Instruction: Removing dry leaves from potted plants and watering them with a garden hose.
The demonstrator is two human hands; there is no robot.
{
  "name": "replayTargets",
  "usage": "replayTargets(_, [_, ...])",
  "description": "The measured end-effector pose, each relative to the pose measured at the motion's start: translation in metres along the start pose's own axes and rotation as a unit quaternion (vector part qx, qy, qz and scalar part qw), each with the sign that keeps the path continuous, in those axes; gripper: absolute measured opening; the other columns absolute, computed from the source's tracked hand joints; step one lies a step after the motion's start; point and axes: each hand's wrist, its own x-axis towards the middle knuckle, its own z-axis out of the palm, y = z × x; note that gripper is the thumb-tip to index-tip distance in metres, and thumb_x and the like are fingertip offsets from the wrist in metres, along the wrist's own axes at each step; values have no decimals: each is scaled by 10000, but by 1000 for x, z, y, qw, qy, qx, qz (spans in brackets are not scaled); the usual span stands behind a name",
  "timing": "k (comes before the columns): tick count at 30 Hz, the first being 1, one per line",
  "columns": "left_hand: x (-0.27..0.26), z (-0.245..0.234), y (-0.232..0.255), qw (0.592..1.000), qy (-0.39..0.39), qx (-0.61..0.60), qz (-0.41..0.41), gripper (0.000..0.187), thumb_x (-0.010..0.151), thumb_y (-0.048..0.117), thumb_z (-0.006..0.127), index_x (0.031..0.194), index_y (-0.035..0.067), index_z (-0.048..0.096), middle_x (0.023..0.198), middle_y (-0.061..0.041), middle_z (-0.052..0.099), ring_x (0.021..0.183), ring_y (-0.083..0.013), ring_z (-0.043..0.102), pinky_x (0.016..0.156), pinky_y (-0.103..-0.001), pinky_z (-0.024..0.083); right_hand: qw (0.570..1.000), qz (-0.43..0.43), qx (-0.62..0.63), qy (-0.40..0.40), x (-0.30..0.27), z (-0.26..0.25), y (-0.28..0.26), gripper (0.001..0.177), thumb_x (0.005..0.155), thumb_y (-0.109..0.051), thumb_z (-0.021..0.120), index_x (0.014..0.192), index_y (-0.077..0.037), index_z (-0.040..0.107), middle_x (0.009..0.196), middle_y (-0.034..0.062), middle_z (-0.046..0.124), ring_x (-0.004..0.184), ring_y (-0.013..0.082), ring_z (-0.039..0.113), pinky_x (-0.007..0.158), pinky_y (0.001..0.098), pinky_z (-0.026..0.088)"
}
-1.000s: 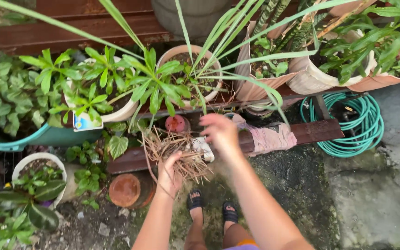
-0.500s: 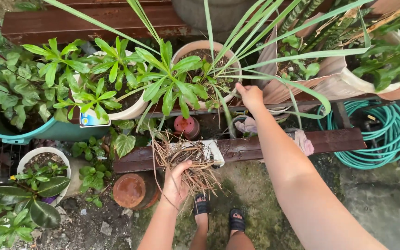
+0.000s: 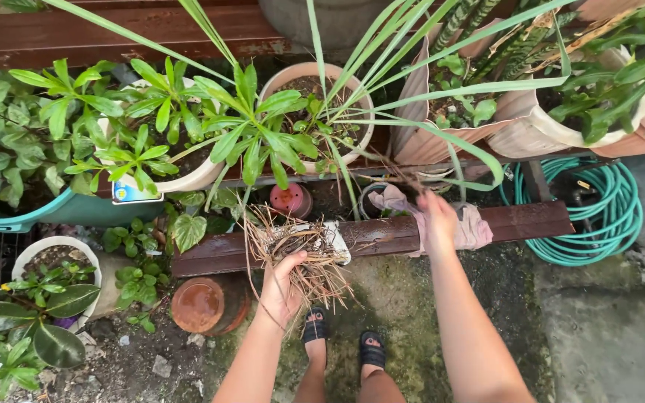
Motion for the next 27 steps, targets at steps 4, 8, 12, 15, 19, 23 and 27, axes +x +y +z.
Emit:
replayTargets(4, [3,-1,-1,999,31,12,-12,514,705,59,770,1198,45,628,1040,-86,695,972,-254,676,855,-475,578,975,151,51,156,-69,-96,17,170,971,-276,644,1028,-116,636,930,6,667,959,190,671,741,415,478])
replayTargets(8, [14,-14,-8,1000,21,-8,-12,453,726,76,783,1158,33,657,1043,-99,690,958,-262,666,830,-461,564,921,161,126,330,-109,-214,66,166,977,-201,641,982,-47,581,939,86,668,976,269,733,824,499,601])
replayTargets(12, [15,-17,-7,999,44,13,-21,413,748,106,776,1139,29,667,1036,-82,703,964,-237,666,827,-429,554,853,135,97,495,-138,-270,62,146,951,-97,704,972,18,617,1012,138,702,820,220,738,685,382,636])
replayTargets(15, [14,-16,-5,999,27,-9,-26,401,749,108,777,1124,22,665,1019,-100,702,952,-259,671,840,-446,564,878,89,-103,459,-126,-227,20,203,852,43,688,1033,-14,616,1024,124,650,771,250,706,621,384,613])
replayTargets(19, [4,-4,1,1000,11,-13,-5,421,736,98,775,1137,42,660,1032,-89,691,953,-252,667,847,-460,555,957,27,-133,256,-69,-79,-71,382,851,48,643,1226,-16,604,1067,94,650,817,229,724,669,376,623])
replayTargets(23, [7,-4,-4,999,33,4,-32,462,737,123,769,1173,39,640,1051,-100,685,967,-262,665,842,-467,565,998,2,-50,27,-40,59,-146,530,887,-147,780,1371,-113,568,787,-29,571,565,46,504,448,222,384])
replayTargets(27, [6,9,0,998,44,18,-36,513,708,113,774,1190,35,619,1072,-113,673,994,-281,656,849,-496,559,999,-11,-18,-48,0,95,-110,433,1077,-394,626,1053,36,675,610,4,462,447,97,397,394,278,307])
